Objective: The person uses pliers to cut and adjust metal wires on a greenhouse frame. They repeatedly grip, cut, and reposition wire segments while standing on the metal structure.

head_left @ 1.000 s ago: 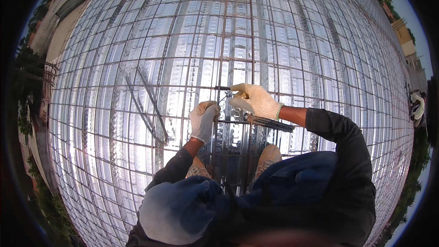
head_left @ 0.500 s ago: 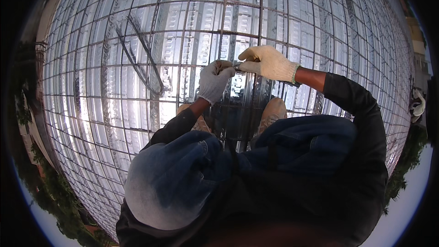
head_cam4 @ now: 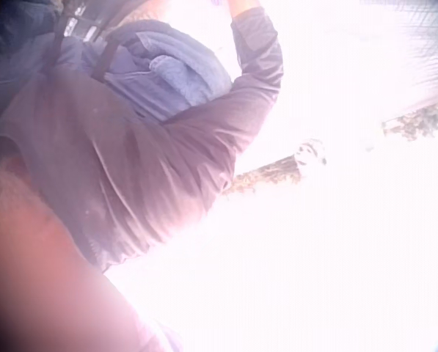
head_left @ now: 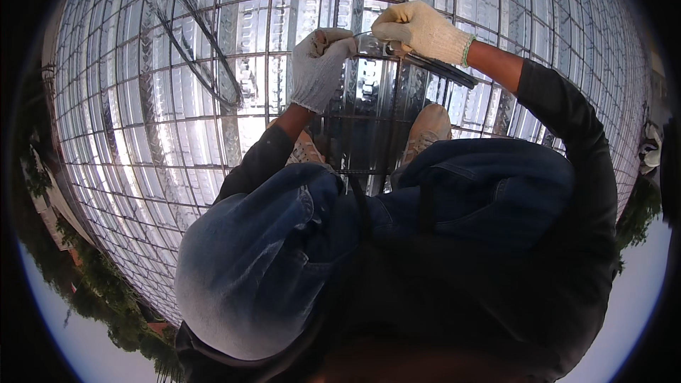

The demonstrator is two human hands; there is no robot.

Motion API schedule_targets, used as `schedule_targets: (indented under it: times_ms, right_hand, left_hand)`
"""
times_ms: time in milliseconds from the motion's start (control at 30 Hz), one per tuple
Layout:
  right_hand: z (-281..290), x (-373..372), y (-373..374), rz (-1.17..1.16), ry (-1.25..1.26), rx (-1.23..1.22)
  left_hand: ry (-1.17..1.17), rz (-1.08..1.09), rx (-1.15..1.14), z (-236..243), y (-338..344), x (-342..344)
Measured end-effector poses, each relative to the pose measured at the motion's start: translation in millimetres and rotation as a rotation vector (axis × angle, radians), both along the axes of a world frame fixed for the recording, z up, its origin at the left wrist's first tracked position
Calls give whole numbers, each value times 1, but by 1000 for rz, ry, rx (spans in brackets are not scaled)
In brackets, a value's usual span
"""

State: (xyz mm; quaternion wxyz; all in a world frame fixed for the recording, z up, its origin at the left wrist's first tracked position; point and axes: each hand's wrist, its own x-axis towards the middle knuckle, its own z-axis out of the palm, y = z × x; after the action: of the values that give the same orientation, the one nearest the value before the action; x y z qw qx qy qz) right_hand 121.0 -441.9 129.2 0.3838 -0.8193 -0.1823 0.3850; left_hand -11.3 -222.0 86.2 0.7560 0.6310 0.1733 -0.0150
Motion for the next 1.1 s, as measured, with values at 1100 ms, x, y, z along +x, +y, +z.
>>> schedule_targets:
  times_ms: [1100]
  right_hand:
    - [-75, 144, 46, 445, -578, -384]
  left_hand:
    - [126, 154, 162, -79, 70, 22]
